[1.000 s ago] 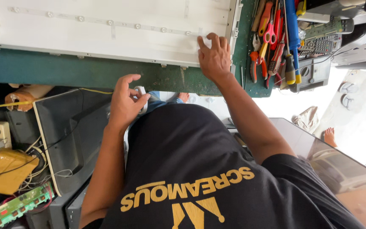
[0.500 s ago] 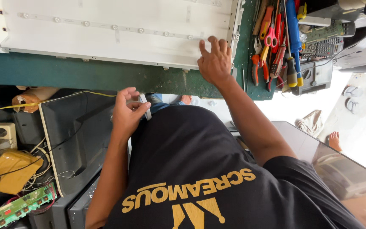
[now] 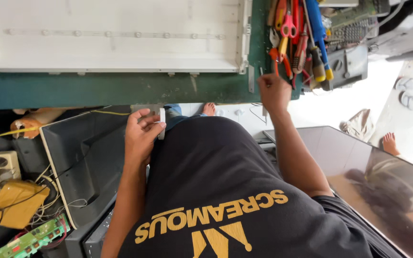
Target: The person aligns and presses LED light strips onto a white rectangular panel. They then use a roll of white tape to secure the strips in place, applying small pieces of tape along the length of the strips.
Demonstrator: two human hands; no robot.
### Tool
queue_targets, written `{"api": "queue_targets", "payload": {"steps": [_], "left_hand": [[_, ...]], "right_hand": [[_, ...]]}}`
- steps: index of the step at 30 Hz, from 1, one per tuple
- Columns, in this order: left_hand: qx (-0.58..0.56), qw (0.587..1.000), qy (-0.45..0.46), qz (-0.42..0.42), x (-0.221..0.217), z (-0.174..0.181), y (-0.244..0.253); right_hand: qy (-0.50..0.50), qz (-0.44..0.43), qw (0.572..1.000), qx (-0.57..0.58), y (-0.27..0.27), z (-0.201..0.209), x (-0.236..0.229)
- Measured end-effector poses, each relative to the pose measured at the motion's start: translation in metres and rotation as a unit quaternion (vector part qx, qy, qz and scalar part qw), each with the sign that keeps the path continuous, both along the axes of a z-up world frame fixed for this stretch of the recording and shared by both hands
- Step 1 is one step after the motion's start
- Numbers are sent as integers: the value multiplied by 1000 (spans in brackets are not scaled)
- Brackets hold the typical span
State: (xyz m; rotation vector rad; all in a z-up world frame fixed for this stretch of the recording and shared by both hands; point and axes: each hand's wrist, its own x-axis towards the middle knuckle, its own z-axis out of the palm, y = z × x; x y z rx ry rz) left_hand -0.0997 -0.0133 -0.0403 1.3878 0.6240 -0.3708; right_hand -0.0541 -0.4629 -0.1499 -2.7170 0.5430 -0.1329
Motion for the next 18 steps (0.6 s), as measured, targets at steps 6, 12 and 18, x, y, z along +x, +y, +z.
{"api": "queue_targets", "payload": {"steps": [6, 12, 18], "left_hand": [[7, 998, -52, -30, 8, 21, -38], [-31, 990, -134, -44, 17, 34, -73], [-46, 982, -175, -51, 8, 27, -89]], "right_hand": [[108, 8, 994, -19, 33, 0, -2], [141, -26, 988, 59, 33, 1, 12], [137, -51, 980, 137, 32, -3, 14]]}}
